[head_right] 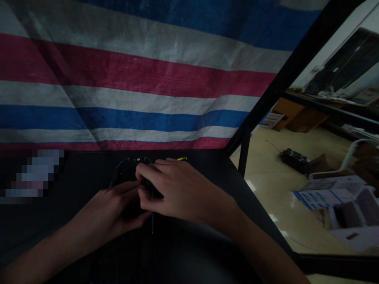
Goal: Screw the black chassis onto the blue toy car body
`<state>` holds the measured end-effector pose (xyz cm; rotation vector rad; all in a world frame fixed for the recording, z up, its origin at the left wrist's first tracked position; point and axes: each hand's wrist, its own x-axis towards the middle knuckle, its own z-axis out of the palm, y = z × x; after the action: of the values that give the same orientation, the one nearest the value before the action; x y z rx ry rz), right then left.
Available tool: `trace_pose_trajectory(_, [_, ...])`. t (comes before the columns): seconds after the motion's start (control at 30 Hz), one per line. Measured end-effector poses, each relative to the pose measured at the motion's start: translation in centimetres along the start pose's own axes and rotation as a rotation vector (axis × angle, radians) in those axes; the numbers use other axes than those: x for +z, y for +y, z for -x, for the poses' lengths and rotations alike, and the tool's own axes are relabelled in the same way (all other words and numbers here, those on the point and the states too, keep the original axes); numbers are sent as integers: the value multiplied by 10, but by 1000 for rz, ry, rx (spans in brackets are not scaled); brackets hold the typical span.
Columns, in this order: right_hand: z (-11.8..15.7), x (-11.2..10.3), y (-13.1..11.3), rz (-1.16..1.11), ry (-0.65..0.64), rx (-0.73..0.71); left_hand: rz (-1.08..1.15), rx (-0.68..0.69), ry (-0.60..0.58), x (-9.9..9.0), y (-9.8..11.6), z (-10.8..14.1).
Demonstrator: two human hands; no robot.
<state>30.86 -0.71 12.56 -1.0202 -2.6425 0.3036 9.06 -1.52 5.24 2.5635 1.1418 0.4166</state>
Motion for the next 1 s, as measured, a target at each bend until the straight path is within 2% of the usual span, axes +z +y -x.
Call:
trace_pose_trajectory(0.23, [2, -2, 0, -72, -38, -24, 18, -2, 1, -2, 1, -1])
trace_pose_trajectory(0.37, [5, -3, 0, -3, -46, -3, -17, 2, 1, -1, 1, -1])
trace_pose_trajectory(0.53, [6, -4, 1, -71, -65, -72, -39, -2, -40, -2, 1, -2])
trace_pose_trajectory(0.7, [6, -4, 1, -15, -56, 24, -49, 8, -12, -1, 1, -2])
trace_pose_trajectory(0.87, [6, -4, 2, -55, -29, -51, -67, 21, -17, -1, 2, -1])
trace_pose_trajectory(1.0, [6, -2, 2, 27, -18, 47, -94, 9, -19, -4, 6, -1])
